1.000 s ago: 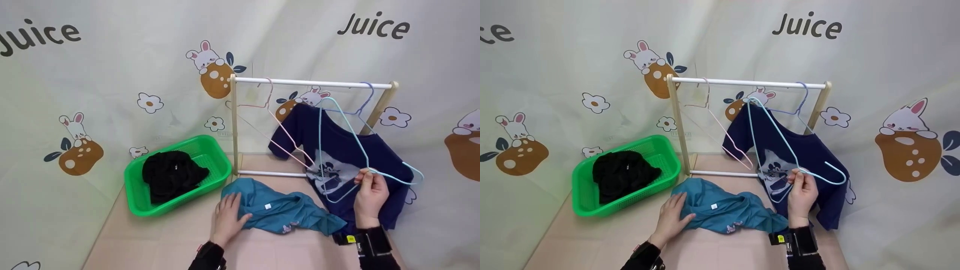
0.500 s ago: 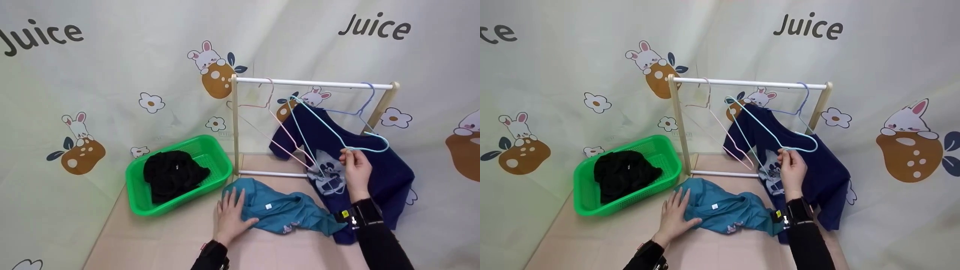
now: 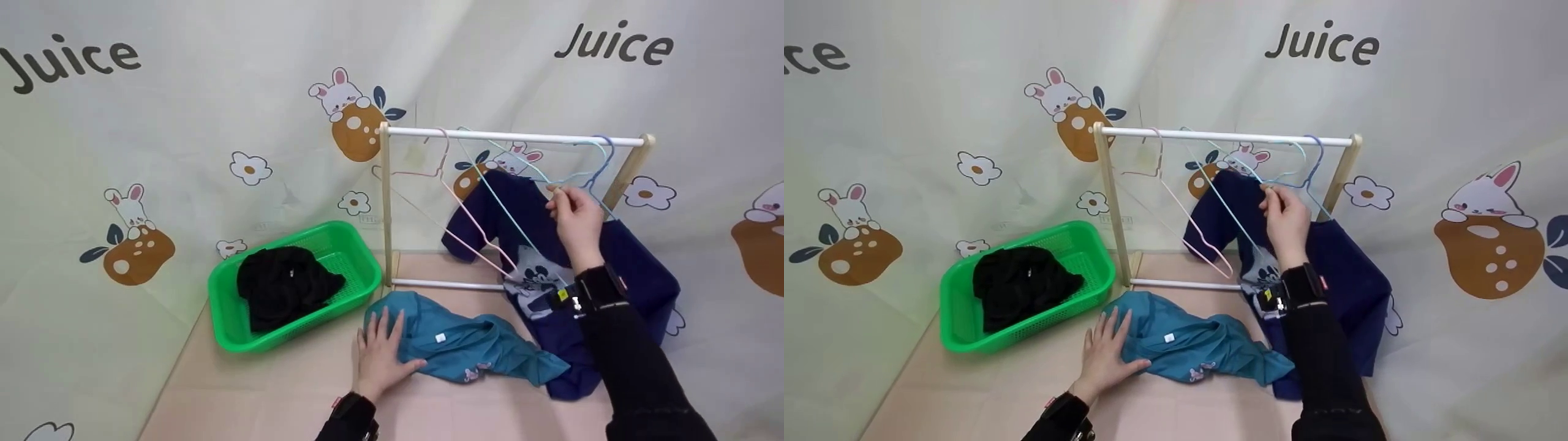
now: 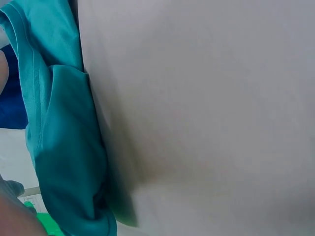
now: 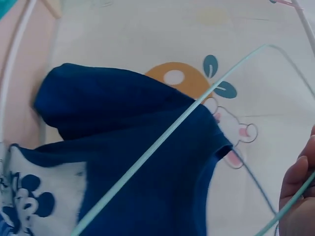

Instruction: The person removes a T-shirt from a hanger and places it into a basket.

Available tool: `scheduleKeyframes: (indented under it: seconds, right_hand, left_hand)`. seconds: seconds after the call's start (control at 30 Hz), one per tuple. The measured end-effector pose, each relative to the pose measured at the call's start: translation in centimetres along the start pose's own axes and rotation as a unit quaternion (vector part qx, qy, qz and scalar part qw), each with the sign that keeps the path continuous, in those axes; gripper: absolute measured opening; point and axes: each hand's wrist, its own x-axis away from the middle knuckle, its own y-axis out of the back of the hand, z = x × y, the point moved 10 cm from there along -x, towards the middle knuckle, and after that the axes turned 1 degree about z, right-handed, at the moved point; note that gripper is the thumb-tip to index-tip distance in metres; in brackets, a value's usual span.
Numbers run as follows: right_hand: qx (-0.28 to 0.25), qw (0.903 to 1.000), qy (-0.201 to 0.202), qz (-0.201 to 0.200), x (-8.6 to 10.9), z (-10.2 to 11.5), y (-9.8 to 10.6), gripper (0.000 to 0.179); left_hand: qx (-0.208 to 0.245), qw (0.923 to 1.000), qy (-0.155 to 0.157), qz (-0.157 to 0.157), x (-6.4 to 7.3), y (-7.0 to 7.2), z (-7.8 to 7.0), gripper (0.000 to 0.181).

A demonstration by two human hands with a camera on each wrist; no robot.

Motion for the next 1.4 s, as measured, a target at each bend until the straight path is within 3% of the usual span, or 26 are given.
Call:
scheduleKeyframes:
  seconds: [0.3,0.63,0.77,0.93,1.27,1.4]
  right_hand:
    - [0.137,0.9887,-0.036,0.049,-2.1,1.4,-1.7,0.029]
    - [0.182,0.9758,-0.043,0.114,-1.3,-0.1,-3.7,0.034]
    - [0.202,0.9727,-0.018,0.112,-0.7,-0.4,-3.6,0.040]
    - [0.244,0.9624,0.033,0.115,0.5,-0.5,-3.8,0.053]
    - [0.329,0.9334,0.097,0.105,3.6,-1.7,-3.2,0.085]
    - [0.336,0.9314,0.112,0.084,4.9,-1.9,-2.7,0.086]
  left_hand:
    - [0.019,0.9990,0.023,0.033,-0.3,-1.8,0.2,0.110]
    - [0.029,0.9956,0.056,0.069,-0.2,-4.0,0.4,0.108]
    - [0.010,0.9961,0.052,0.071,-0.1,-4.3,0.6,0.098]
    - [-0.021,0.9964,0.048,0.066,0.2,-4.8,1.3,0.079]
    - [-0.058,0.9974,0.035,0.025,0.0,-4.1,1.5,0.064]
    - [-0.053,0.9976,0.042,0.017,-0.1,-3.9,1.7,0.057]
